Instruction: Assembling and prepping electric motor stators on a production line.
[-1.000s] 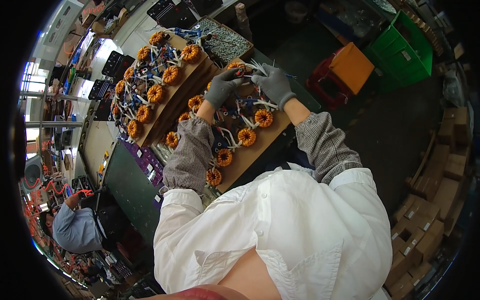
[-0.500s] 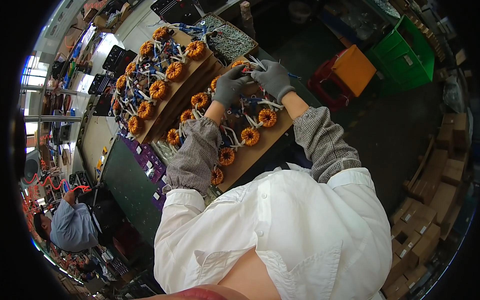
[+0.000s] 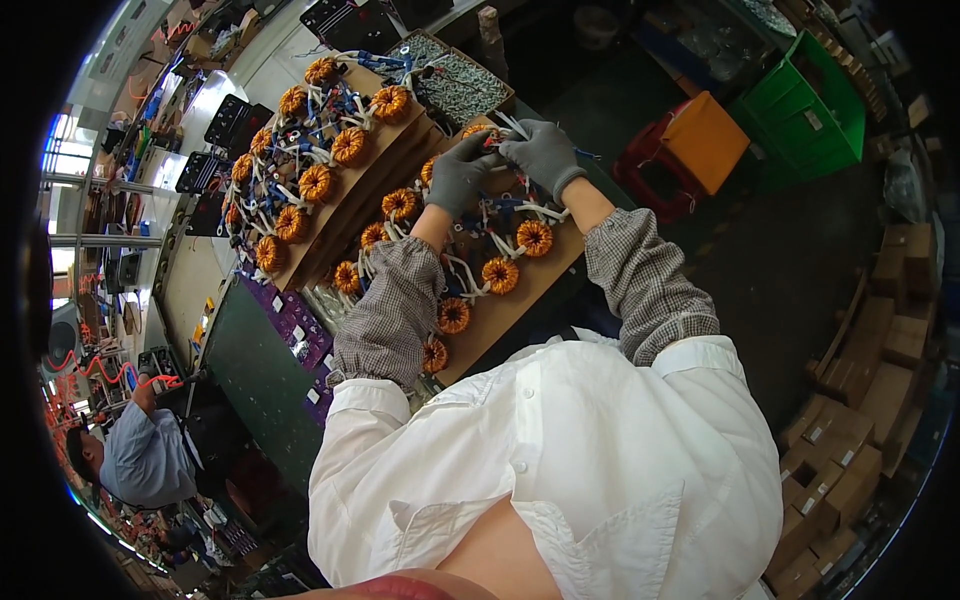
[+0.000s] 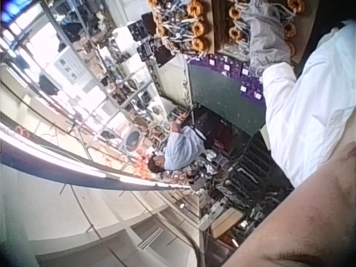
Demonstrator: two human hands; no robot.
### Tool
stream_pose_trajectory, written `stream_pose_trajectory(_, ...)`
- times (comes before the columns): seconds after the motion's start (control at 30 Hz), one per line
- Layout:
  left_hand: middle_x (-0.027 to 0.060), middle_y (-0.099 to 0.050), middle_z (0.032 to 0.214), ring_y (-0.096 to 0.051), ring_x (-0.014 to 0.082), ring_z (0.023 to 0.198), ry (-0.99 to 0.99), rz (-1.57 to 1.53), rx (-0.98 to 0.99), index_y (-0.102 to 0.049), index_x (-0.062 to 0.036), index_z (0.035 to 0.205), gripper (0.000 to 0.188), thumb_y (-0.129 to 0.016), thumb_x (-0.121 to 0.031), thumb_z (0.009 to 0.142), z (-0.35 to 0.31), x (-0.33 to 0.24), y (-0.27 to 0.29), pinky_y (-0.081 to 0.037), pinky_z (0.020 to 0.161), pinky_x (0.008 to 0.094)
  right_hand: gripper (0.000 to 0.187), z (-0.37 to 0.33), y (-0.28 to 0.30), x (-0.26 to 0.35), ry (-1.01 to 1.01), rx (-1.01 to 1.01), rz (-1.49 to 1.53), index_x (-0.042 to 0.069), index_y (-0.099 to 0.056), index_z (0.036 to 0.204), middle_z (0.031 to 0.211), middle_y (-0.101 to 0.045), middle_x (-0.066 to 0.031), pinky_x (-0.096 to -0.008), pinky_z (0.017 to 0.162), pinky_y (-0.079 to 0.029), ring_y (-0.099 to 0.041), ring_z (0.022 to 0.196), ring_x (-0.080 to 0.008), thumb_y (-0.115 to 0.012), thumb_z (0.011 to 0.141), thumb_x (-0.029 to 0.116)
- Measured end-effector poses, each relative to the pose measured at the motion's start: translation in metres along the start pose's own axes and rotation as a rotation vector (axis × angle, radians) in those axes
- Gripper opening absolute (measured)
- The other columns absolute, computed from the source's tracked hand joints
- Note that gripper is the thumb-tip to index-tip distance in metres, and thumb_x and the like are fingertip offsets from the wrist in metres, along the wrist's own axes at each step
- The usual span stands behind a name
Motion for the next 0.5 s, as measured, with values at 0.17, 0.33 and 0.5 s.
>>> stream_pose_trajectory(0.17, 0.014, -0.067, 0.104, -0.065, 0.0175, 0.09, -0.053, 0.066, 0.028, -0.06, -0.0031, 0.118, 0.04, -0.069, -0.012, 0.08, -0.003, -0.004, 0.002, -0.05, 0.078, 0.0275, 0.02, 0.002, -0.012, 0.015, 0.01, 0.062, 0.089, 0.0, -0.064, 0.086, 0.075, -0.066, -0.0073, -0.0281, 0.064, -0.049, -0.061, 0.069, -0.0139, -0.067, 0.077, 0.018)
stream_pose_trajectory(0.33, 0.0168, -0.064, 0.105, -0.064, 0.027, 0.091, -0.112, 0.276, -0.052, -0.062, -0.0054, 0.116, 0.042, -0.071, -0.021, 0.078, 0.0, 0.004, 0.008, -0.05, 0.081, 0.033, 0.022, -0.001, -0.002, 0.012, 0.043, 0.101, 0.103, 0.0, -0.065, 0.088, 0.075, -0.066, -0.0071, -0.0291, 0.063, -0.048, -0.061, 0.067, -0.0147, -0.067, 0.076, 0.019)
stream_pose_trajectory(0.5, 0.0173, -0.064, 0.104, -0.064, 0.0262, 0.091, -0.095, 0.289, -0.032, -0.062, -0.0054, 0.116, 0.041, -0.071, -0.019, 0.079, 0.001, -0.004, 0.004, -0.05, 0.08, 0.0326, 0.02, -0.004, 0.0, 0.023, 0.086, 0.051, -0.059, 0.002, -0.064, 0.084, 0.072, -0.065, -0.008, -0.0304, 0.061, -0.048, -0.059, 0.063, -0.0162, -0.065, 0.076, 0.021)
Point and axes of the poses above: each hand's wrist, its own z-axis towards the middle knuckle, its own y-axis out of the back of the hand, x = y × z, the point moved 2 cm from there along z, towards the middle knuckle
